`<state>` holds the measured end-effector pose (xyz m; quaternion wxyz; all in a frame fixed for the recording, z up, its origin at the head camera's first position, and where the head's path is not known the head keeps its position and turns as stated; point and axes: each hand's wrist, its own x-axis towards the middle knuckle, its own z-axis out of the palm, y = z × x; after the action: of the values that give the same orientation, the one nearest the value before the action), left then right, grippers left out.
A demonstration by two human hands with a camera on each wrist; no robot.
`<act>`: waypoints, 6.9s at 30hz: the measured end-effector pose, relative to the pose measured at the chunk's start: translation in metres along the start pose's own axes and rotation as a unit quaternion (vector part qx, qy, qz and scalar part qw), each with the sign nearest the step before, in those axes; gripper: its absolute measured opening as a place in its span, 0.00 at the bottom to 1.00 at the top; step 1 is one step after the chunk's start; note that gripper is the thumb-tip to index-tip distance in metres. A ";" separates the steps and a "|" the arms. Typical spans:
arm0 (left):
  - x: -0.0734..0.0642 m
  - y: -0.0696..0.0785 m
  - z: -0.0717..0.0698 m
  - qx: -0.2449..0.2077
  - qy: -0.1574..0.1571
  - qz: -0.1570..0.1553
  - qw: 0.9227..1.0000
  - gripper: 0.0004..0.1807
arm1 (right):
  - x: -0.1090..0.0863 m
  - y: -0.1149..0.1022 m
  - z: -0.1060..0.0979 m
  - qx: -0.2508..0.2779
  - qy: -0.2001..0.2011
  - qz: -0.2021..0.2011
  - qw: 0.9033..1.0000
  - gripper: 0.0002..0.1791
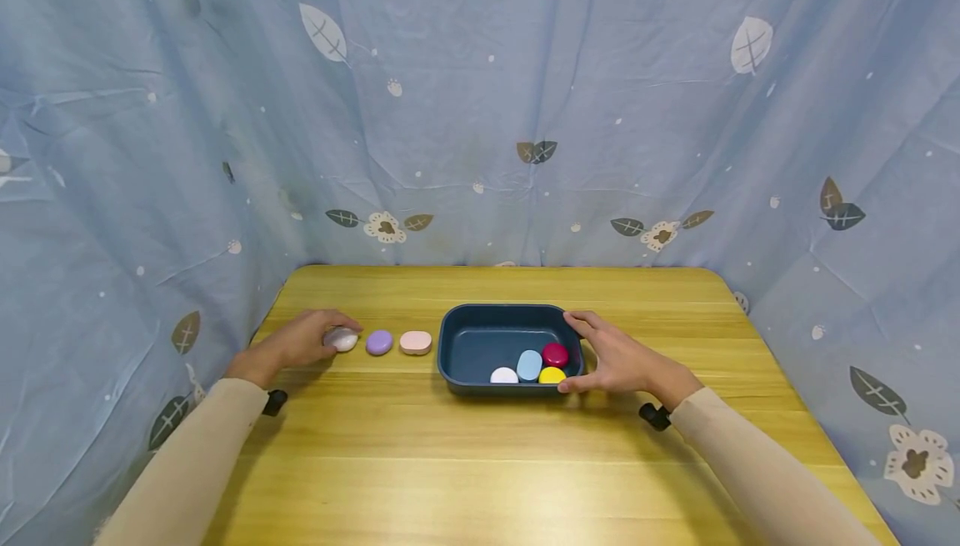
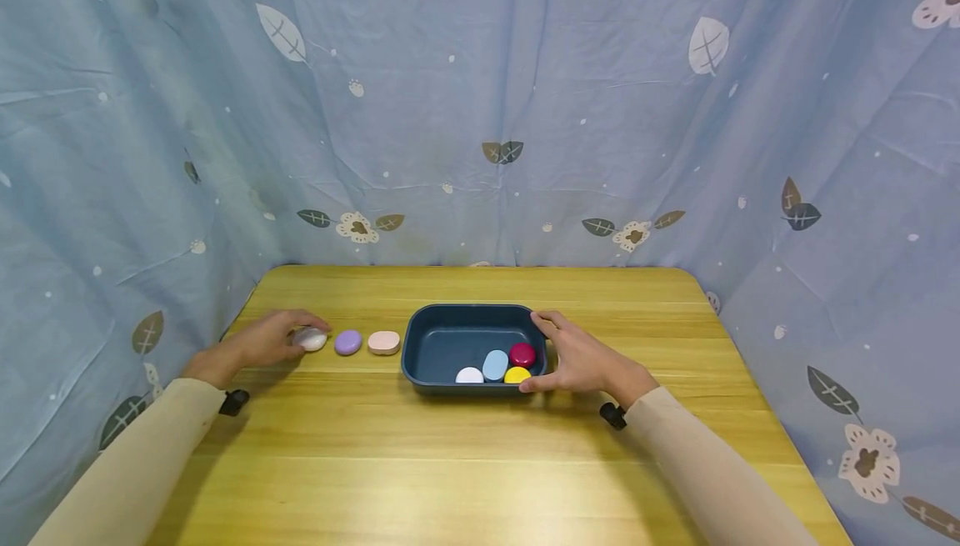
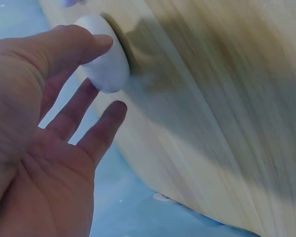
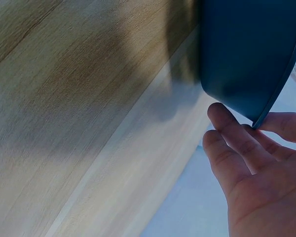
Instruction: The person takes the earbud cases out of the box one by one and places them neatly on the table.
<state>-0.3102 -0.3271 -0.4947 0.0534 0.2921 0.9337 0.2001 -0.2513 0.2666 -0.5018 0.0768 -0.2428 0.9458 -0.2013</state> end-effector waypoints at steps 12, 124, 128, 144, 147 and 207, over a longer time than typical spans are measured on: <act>0.021 0.034 -0.002 0.028 0.023 -0.007 0.999 0.24 | 0.000 0.002 0.000 0.003 0.000 0.000 1.000 0.75; 0.139 0.210 0.037 0.062 -0.082 0.163 0.981 0.24 | 0.001 -0.002 0.001 0.011 0.009 -0.004 1.000 0.74; 0.125 0.206 0.029 0.058 -0.062 0.160 0.984 0.25 | 0.001 -0.001 0.003 0.005 0.011 -0.005 1.000 0.73; 0.065 0.173 0.014 0.039 0.010 0.127 0.991 0.26 | 0.001 0.003 0.005 0.004 0.017 -0.018 1.000 0.74; 0.055 0.164 0.011 0.034 0.018 0.112 0.993 0.26 | 0.001 0.003 0.005 0.004 0.020 -0.019 1.000 0.74; 0.051 0.162 0.021 0.069 0.008 0.091 0.993 0.21 | 0.004 0.000 -0.008 -0.010 -0.015 -0.014 1.000 0.73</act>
<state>-0.2629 -0.1696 -0.4479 0.0067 0.3771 0.9152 0.1416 -0.2571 0.2672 -0.4946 0.0862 -0.2598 0.9430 -0.1894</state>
